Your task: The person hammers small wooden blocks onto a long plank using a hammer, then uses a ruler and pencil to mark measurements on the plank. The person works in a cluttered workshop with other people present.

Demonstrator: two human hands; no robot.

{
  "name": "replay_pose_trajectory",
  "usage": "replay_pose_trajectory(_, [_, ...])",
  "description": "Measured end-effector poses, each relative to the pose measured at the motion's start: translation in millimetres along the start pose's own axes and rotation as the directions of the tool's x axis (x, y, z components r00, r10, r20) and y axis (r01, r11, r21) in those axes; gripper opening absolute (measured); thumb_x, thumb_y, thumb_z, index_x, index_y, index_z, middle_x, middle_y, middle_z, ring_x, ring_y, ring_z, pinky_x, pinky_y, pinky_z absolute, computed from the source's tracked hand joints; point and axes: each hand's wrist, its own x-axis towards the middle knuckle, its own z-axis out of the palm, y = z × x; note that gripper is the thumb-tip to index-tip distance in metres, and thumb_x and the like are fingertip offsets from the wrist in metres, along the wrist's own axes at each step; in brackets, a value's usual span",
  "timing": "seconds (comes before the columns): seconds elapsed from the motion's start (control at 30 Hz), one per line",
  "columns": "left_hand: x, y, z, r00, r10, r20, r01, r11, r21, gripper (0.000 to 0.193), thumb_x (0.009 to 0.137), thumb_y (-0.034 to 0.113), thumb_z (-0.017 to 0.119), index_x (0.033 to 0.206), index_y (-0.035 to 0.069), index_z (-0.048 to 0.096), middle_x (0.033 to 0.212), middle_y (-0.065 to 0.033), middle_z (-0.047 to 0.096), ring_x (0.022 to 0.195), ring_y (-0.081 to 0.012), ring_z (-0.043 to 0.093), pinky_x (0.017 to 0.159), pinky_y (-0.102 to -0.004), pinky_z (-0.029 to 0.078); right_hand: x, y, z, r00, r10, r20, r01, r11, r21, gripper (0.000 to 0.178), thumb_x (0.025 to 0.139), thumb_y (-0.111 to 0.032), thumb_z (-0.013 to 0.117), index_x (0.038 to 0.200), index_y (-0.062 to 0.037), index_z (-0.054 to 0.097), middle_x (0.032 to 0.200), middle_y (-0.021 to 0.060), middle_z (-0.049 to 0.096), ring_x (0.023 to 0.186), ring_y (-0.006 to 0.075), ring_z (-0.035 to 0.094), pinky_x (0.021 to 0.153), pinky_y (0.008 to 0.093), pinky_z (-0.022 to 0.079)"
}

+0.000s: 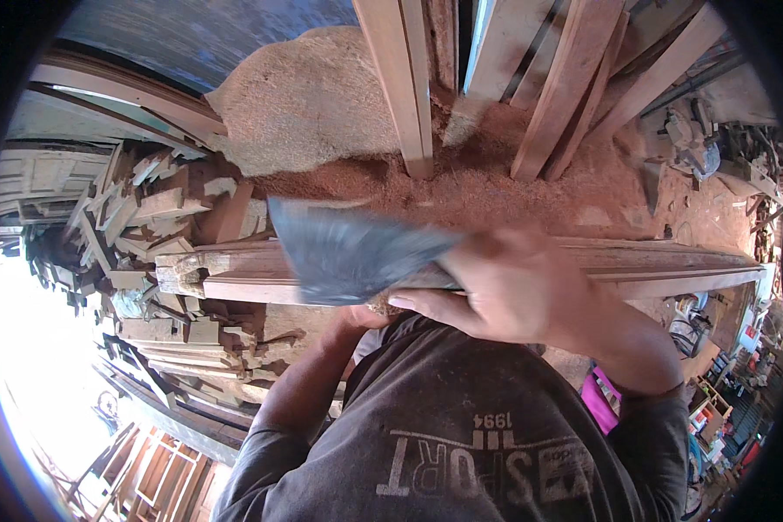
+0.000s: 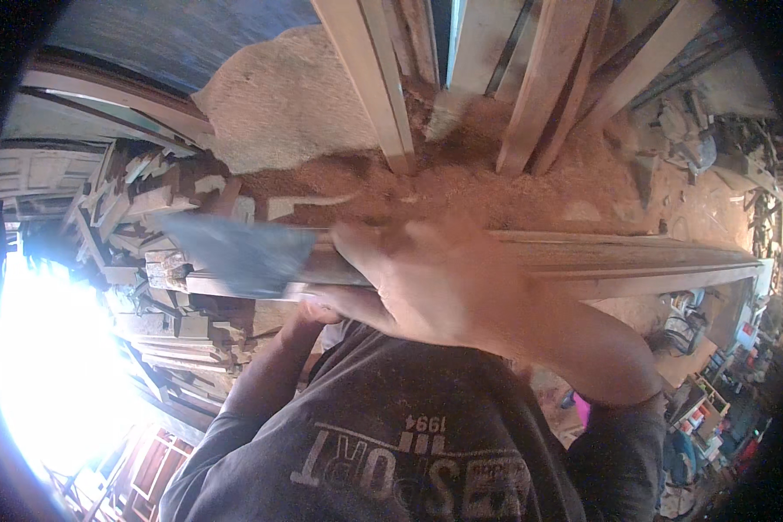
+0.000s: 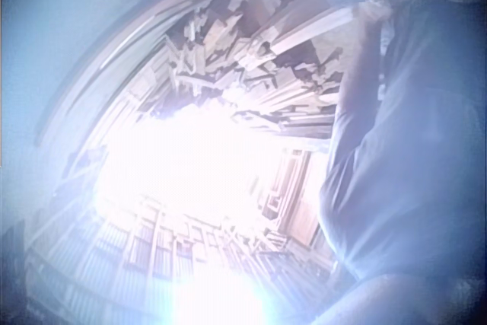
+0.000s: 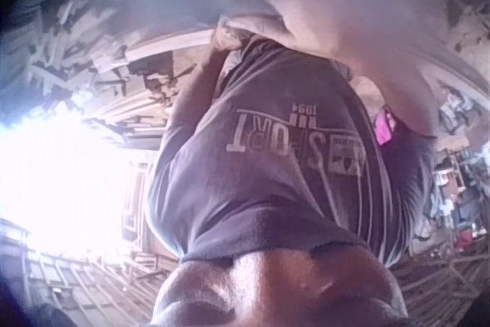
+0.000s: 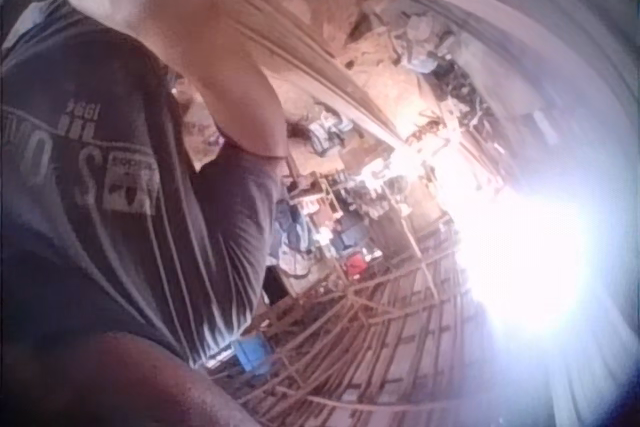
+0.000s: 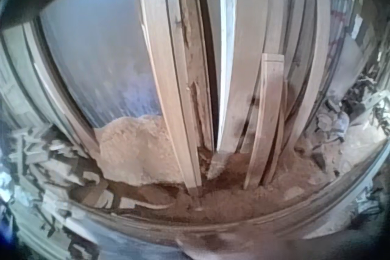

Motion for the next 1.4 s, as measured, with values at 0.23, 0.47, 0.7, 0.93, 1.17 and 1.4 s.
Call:
replay_pose_trajectory(0.23, [-10, -21, -2, 0.996, 0.074, 0.057, -0.079, 0.993, 0.088, 0.049, 0.094, 0.026, 0.076, 0.138, 0.008, 0.064, 0.139, -0.0136, 0.067, 0.129, -0.0253, 0.063, 0.111, -0.0444, 0.049, -9, 7, 35, 0.999, -0.044, -0.014, 0.042, 0.995, -0.088, 0.059, 0.104, -0.057, 0.057, 0.120, -0.0011, 0.071, 0.083, 0.0215, 0.075, 0.077, 0.0402, 0.075, 0.073, 0.0483, 0.062])
replay_pose_trajectory(0.47, [-16, -29, -11, 0.993, -0.114, 0.010, 0.114, 0.992, -0.057, 0.047, 0.090, 0.018, 0.081, 0.132, 0.004, 0.065, 0.129, -0.0149, 0.071, 0.119, -0.0236, 0.068, 0.104, -0.0414, 0.052, -35, 46, 81, 0.932, 0.351, 0.093, -0.363, 0.897, 0.251, 0.061, 0.101, -0.053, 0.066, 0.121, 0.0048, 0.067, 0.099, 0.0294, 0.073, 0.097, 0.0485, 0.072, 0.083, 0.0532, 0.056])
replay_pose_trajectory(0.7, [26, -2, -14, 0.988, -0.150, 0.044, 0.156, 0.919, -0.363, 0.025, 0.091, 0.009, 0.084, 0.113, 0.003, 0.073, 0.105, -0.0096, 0.078, 0.104, -0.0196, 0.074, 0.092, -0.0320, 0.059, -145, 111, 149, 0.629, 0.581, -0.516, -0.635, 0.767, 0.089, 0.058, 0.097, -0.038, 0.073, 0.129, 0.0089, 0.060, 0.129, 0.0312, 0.066, 0.126, 0.0477, 0.060, 0.110, 0.0529, 0.045])
replay_pose_trajectory(0.93, [108, -17, 3, 0.802, -0.433, 0.411, 0.066, 0.749, 0.659, 0.104, 0.057, 0.065, 0.098, 0.132, 0.001, 0.066, 0.119, -0.0221, 0.075, 0.114, -0.0322, 0.072, 0.102, -0.0436, 0.055, -212, 148, 192, 0.350, 0.554, -0.755, -0.643, 0.729, 0.237, 0.047, 0.093, -0.039, 0.075, 0.108, 0.0036, 0.062, 0.114, 0.0268, 0.065, 0.122, 0.0449, 0.057, 0.123, 0.0548, 0.030])
replay_pose_trajectory(1.17, [91, 99, 62, 0.647, -0.607, 0.462, -0.104, 0.529, 0.842, 0.122, 0.054, 0.074, 0.094, 0.146, 0.001, 0.059, 0.133, -0.0260, 0.070, 0.125, -0.0381, 0.067, 0.109, -0.0450, 0.051, -236, 134, 216, 0.411, 0.495, -0.766, -0.643, 0.752, 0.141, 0.040, 0.092, -0.033, 0.078, 0.108, 0.0008, 0.063, 0.112, 0.0258, 0.062, 0.118, 0.0452, 0.056, 0.112, 0.0539, 0.037])
replay_pose_trajectory(1.4, [45, 2, 61, 0.748, -0.456, 0.482, -0.024, 0.707, 0.706, 0.117, 0.052, 0.058, 0.102, 0.148, 0.006, 0.059, 0.138, -0.0252, 0.067, 0.131, -0.0373, 0.063, 0.112, -0.0442, 0.048, -256, 99, 249, 0.068, 0.634, -0.770, -0.495, 0.692, 0.526, 0.033, 0.094, -0.021, 0.078, 0.113, 0.0009, 0.063, 0.109, 0.0243, 0.065, 0.107, 0.0399, 0.062, 0.097, 0.0460, 0.048])
